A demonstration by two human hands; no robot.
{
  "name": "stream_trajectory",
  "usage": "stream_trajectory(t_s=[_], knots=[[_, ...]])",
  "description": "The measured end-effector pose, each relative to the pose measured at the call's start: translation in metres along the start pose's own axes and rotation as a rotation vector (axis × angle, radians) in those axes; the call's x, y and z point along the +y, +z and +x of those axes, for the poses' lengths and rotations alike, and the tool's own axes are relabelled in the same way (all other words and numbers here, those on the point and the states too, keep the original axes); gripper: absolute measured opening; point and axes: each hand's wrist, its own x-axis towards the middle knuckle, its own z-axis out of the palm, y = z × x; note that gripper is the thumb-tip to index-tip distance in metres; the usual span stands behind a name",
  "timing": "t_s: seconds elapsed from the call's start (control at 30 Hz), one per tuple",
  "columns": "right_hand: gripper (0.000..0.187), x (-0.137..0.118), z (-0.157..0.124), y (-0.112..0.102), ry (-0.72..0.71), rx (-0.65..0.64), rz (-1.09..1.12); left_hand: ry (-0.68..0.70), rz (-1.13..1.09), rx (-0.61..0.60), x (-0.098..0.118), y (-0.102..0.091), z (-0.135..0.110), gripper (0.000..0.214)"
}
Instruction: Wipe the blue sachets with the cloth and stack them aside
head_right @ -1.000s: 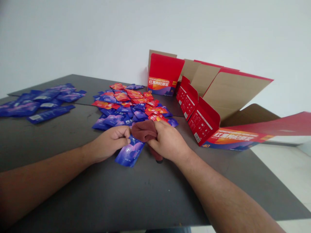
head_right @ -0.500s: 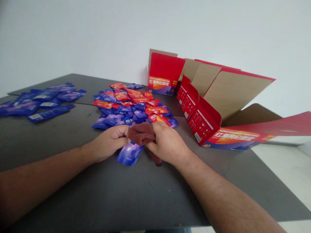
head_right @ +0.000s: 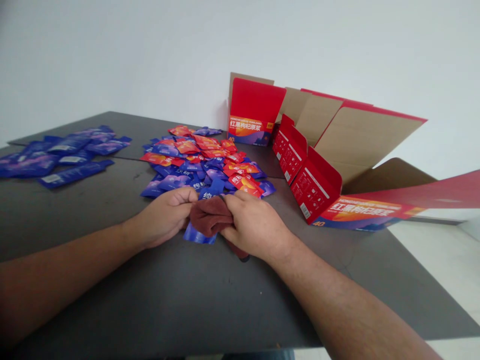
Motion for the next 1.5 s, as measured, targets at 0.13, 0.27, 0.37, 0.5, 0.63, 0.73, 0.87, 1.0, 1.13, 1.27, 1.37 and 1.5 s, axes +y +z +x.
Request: stream_trajectory(t_s=[0.13, 0.27, 0.37, 0.5, 0.63, 0.73, 0.87, 1.0, 1.13, 1.27, 1.37, 1.5], knots=[[0.013, -0.005, -0.002, 0.001, -0.043, -0.028, -0.011, 0.01, 0.0, 0.044, 0.004, 0.001, -0.001, 0.022], [0.014, -0.013, -0.003, 0.003, -0.159, -0.115, -0.045, 0.076, 0.116, 0.101, 0.006, 0.001, -0.002, 0.017], [0.014, -0.014, -0.003, 0.002, -0.055, -0.063, -0.065, 0.043, 0.052, 0.095, 0.006, 0.002, -0.002, 0.019], [0.015, -0.016, -0.004, 0.003, -0.069, -0.081, -0.058, 0.072, 0.122, 0.106, 0.006, 0.001, -0.002, 0.017], [0.016, -0.017, -0.004, 0.004, -0.159, -0.131, -0.053, 0.097, 0.207, 0.127, 0.005, 0.0, -0.002, 0.016], [0.016, -0.014, -0.003, 0.004, -0.048, -0.069, -0.058, 0.077, 0.114, 0.112, 0.004, 0.0, -0.001, 0.017], [0.014, -0.015, -0.002, 0.004, -0.119, -0.112, -0.036, 0.085, 0.159, 0.112, 0.005, 0.0, -0.001, 0.016], [0.015, -0.013, -0.002, 0.005, -0.123, -0.103, -0.039, 0.086, 0.138, 0.116, 0.005, 0.001, -0.001, 0.017], [0.016, -0.008, -0.002, 0.003, -0.006, -0.031, -0.055, 0.059, 0.044, 0.107, 0.003, 0.001, -0.001, 0.017], [0.014, -0.01, -0.002, 0.004, -0.134, -0.122, -0.007, 0.08, 0.13, 0.113, 0.002, 0.0, -0.001, 0.019], [0.014, -0.01, -0.002, 0.004, -0.08, -0.092, -0.025, 0.08, 0.113, 0.11, 0.001, 0.0, -0.001, 0.018], [0.016, -0.008, -0.003, 0.005, -0.035, -0.052, -0.039, 0.098, 0.114, 0.111, -0.002, -0.002, 0.0, 0.017]])
